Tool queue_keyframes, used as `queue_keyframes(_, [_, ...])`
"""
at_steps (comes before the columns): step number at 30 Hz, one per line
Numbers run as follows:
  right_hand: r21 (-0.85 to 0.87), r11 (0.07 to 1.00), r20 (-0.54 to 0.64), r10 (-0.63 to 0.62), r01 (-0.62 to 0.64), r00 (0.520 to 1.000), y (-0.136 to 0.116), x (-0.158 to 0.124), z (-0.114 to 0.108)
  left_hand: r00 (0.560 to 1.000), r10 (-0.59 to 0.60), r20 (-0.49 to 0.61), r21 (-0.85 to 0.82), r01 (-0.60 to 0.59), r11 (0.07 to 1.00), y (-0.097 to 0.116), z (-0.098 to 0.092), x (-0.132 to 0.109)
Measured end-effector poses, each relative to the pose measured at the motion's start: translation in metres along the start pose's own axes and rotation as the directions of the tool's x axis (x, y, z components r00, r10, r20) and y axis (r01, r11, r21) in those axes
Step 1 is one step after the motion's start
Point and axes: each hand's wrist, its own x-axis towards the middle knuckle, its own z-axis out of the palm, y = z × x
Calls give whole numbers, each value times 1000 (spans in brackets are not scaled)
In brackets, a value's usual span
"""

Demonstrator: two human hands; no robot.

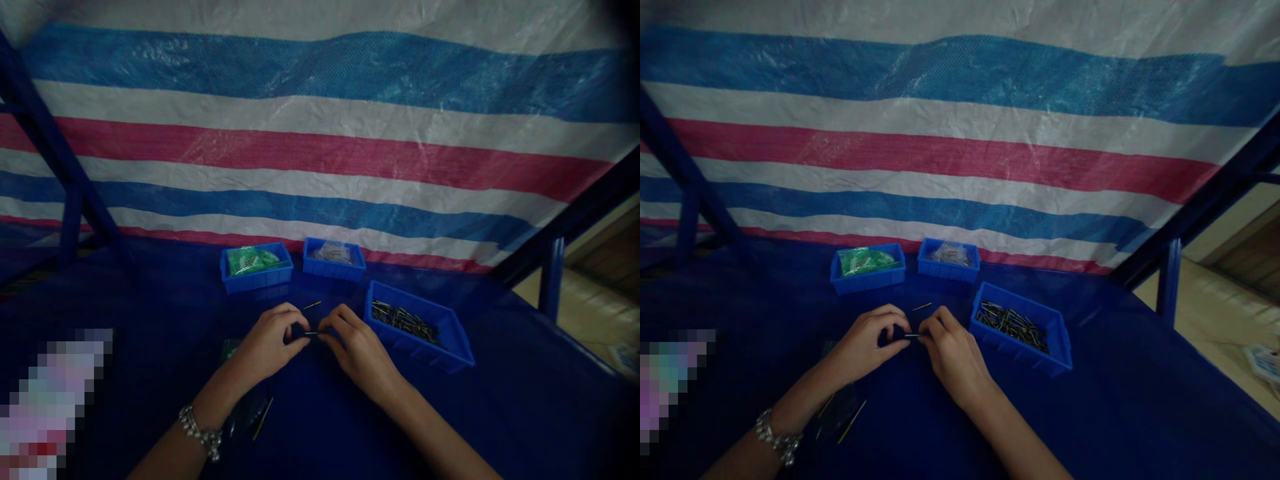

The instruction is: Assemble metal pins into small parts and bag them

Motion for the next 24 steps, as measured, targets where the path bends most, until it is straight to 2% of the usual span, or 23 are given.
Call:
queue_keyframes(8, [56, 997, -67, -51, 55, 996, 1, -4, 2, 999, 45, -27, -15, -46, 999, 8, -2, 1])
queue_keyframes(19, [24, 998, -147, -47, 51, 988, 4, -6, -1, 963, 175, -206, 26, -173, 985, 14, -6, 0])
queue_keyframes(24, [38, 994, -198, -89, 98, 976, 6, -6, -2, 955, 208, -211, 71, -197, 978, 11, -5, 0])
